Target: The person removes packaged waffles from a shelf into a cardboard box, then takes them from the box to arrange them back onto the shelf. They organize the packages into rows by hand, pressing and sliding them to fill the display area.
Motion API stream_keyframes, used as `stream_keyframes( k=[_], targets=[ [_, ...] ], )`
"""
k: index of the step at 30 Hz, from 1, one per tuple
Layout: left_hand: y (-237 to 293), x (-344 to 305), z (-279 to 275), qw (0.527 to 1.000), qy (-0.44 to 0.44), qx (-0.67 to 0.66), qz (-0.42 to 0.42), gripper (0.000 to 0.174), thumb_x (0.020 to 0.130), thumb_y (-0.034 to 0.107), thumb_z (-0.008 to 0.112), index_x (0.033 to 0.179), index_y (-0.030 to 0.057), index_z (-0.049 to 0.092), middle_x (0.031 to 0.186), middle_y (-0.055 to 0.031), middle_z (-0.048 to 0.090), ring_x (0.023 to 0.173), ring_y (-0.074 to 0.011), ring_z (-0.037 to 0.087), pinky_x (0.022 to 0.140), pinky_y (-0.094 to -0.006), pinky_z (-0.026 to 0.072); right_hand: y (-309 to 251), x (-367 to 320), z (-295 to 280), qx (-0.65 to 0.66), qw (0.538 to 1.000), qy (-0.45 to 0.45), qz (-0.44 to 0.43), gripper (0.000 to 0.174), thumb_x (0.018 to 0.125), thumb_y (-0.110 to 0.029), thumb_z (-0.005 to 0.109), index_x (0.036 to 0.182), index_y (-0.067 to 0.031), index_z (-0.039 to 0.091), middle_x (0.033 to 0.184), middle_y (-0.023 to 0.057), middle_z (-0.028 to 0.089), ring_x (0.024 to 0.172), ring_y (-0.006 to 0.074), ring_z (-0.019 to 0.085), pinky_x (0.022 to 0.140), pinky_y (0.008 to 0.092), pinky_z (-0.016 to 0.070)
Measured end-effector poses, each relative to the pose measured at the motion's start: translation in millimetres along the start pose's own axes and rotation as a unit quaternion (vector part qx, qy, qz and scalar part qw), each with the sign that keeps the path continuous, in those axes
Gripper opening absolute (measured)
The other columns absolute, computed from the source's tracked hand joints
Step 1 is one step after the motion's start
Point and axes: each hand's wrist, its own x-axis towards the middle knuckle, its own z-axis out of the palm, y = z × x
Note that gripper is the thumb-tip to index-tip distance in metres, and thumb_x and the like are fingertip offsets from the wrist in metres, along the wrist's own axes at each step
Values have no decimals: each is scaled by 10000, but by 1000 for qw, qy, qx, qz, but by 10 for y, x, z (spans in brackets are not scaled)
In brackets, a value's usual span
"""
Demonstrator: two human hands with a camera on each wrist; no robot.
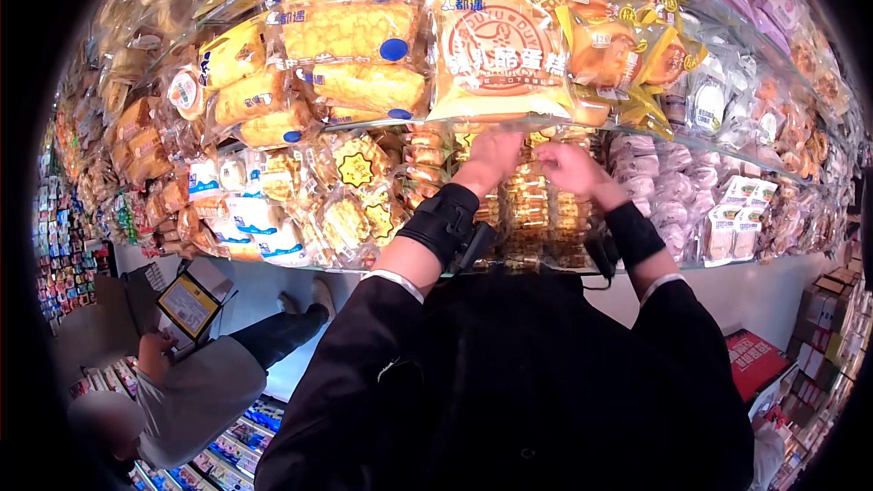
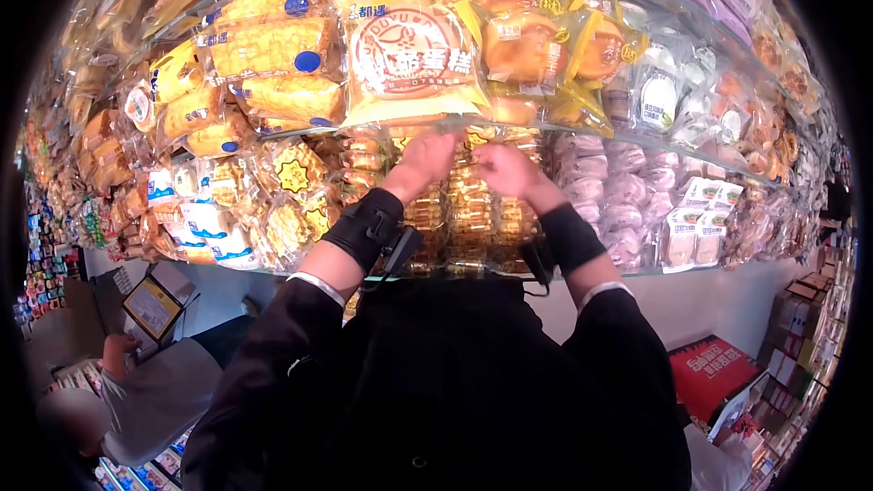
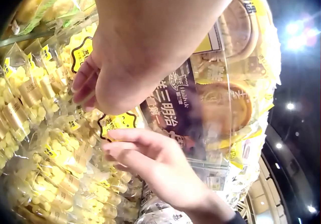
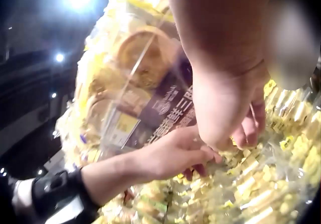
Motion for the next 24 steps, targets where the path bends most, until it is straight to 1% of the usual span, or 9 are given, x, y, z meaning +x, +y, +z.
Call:
stream_keyframes(
  k=[2,4,6,10,15,17,19,22,24],
  targets=[
    [-11,-11,-69,1000,-5,3,6,402,824,48,481,1201,136,588,890,-167,687,860,-315,671,767,-433,523,89,248,-116,37,997,-60,-31,254,882,-155,597,1077,4,631,983,79,693,899,122,629,778,286,489],
    [-11,-39,-76,1000,-7,-20,-22,390,822,44,482,1187,125,594,943,-185,679,881,-331,663,797,-431,521,54,421,-175,69,981,-79,163,267,915,-221,577,1049,-8,664,940,63,694,847,103,607,771,268,476],
    [-25,-76,0,997,23,-71,-30,387,820,43,488,1188,110,588,991,-201,668,919,-345,651,817,-435,519,152,411,-124,86,980,-81,158,273,934,-250,560,1030,-25,683,910,42,692,810,95,594,757,261,466],
    [44,-112,53,991,18,-114,-64,328,839,59,512,1164,62,561,1006,-213,654,956,-364,635,823,-456,511,1,223,-73,63,997,42,19,174,829,-165,586,821,-8,659,711,145,629,655,167,600,622,339,459],
    [104,-397,-96,976,58,-202,-59,339,845,91,542,1177,25,516,970,-236,644,930,-398,621,790,-463,504,220,464,138,170,985,33,9,163,846,-165,586,881,-37,681,774,150,660,700,201,638,652,312,474],
    [160,-798,-339,951,100,-293,-2,400,853,98,555,1241,23,495,962,-234,646,921,-401,620,785,-458,501,285,548,184,10,989,71,133,161,861,-169,584,917,-52,681,824,134,683,725,189,648,672,305,481],
    [120,-1283,-589,937,163,-300,79,404,862,120,579,1251,31,517,954,-222,652,902,-396,624,777,-443,503,-176,318,113,35,991,89,95,157,860,-169,585,920,-61,681,829,128,685,726,194,649,673,309,483],
    [-71,-1977,-1070,916,228,-307,-118,207,840,145,682,977,-9,666,885,-141,680,735,-212,658,663,-325,512,-563,-56,176,30,995,60,80,144,861,-157,591,907,-52,679,809,119,680,706,197,642,670,314,492],
    [-533,-2075,-1029,885,332,-163,-283,420,797,205,739,1105,-47,606,1027,-182,655,813,-243,650,721,-345,511,-628,-189,347,106,994,16,24,140,869,-136,581,911,-41,675,799,112,678,701,197,638,669,310,493]
  ],
)
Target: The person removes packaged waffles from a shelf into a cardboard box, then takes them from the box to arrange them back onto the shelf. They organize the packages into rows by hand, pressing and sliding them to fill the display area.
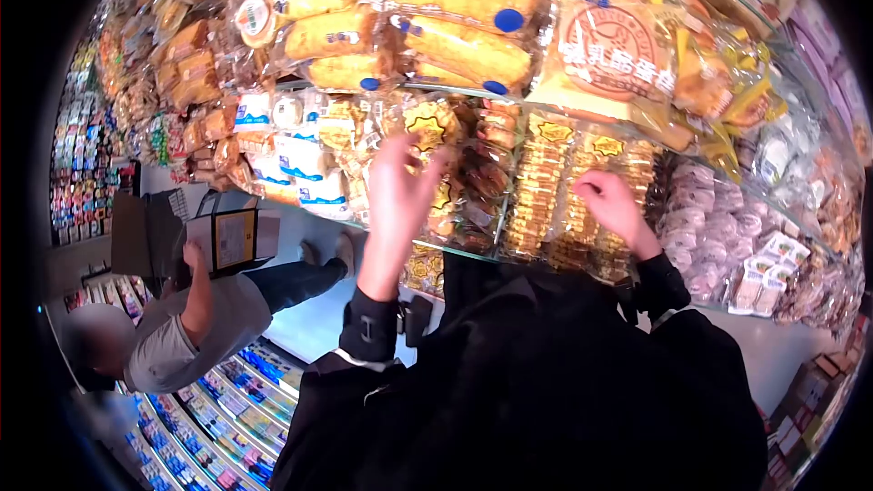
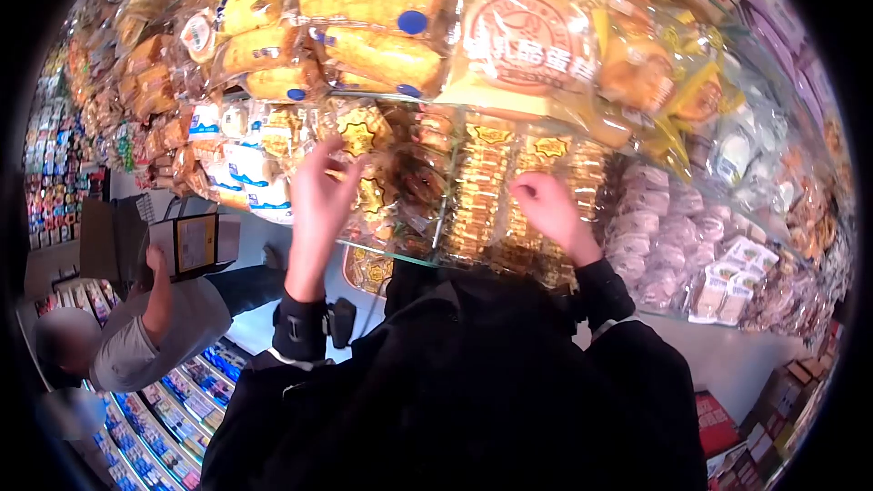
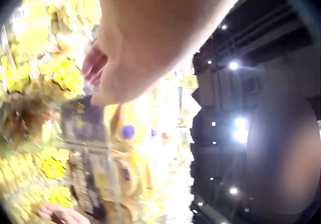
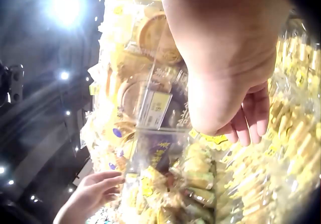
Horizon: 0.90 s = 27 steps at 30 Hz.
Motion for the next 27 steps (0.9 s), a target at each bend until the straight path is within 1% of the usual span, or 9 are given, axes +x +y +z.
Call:
stream_keyframes(
  k=[2,4,12,16,17,21,24,25,27],
  targets=[
    [-406,254,159,981,124,120,87,614,744,264,772,1199,-63,523,1156,-236,564,1018,-374,563,890,-413,466,-14,-41,231,64,997,-28,-22,134,866,-115,576,919,-40,673,811,111,684,706,206,643,667,311,495],
    [-504,429,303,972,128,166,102,719,724,315,785,1252,-61,472,1248,-267,499,1132,-417,475,972,-448,404,-147,-60,388,53,996,-49,-50,146,863,-126,577,927,-31,667,810,128,680,711,227,650,667,320,499],
    [-551,577,299,950,63,221,209,556,643,363,824,1048,31,637,1229,-271,499,1220,-419,406,1028,-472,359,-393,-231,370,68,993,-79,-55,179,872,-120,560,988,-17,648,807,119,674,728,224,647,676,330,494],
    [-473,591,266,933,79,170,307,247,754,182,733,946,57,638,1042,-173,607,1008,-351,552,869,-438,436,-249,-195,332,142,988,-28,-47,188,887,-56,543,1048,10,614,877,95,679,794,159,651,727,289,514],
    [-410,540,276,941,51,182,281,100,809,97,653,895,60,619,908,-131,632,852,-324,584,755,-423,437,-210,-168,366,146,987,15,-61,211,862,-122,581,1048,-41,637,769,109,666,676,183,627,630,327,473],
    [-481,573,219,943,48,123,306,78,854,69,591,923,35,584,862,-145,623,823,-335,582,729,-432,425,-227,-110,360,185,981,6,-54,232,874,-144,583,1085,-54,617,814,91,675,732,162,637,673,298,489],
    [-209,419,121,931,102,73,342,87,890,56,584,963,12,566,1000,-172,642,905,-340,599,811,-431,444,-657,-93,130,238,962,-109,-74,715,814,-182,741,1416,-98,363,1175,123,565,993,157,585,832,302,482],
    [-96,281,75,970,51,40,232,106,905,71,592,987,7,569,1079,-175,640,1014,-326,597,897,-424,438,-754,-49,79,237,962,-111,-74,715,814,-182,741,1416,-98,363,1175,123,565,993,157,585,832,302,482],
    [161,82,8,985,3,-16,171,150,917,101,590,1029,5,566,1078,-191,637,1039,-307,601,906,-429,436,-921,61,28,191,964,-159,-97,1098,718,-352,823,1518,-194,88,1460,156,343,1215,318,494,965,436,440]
  ],
)
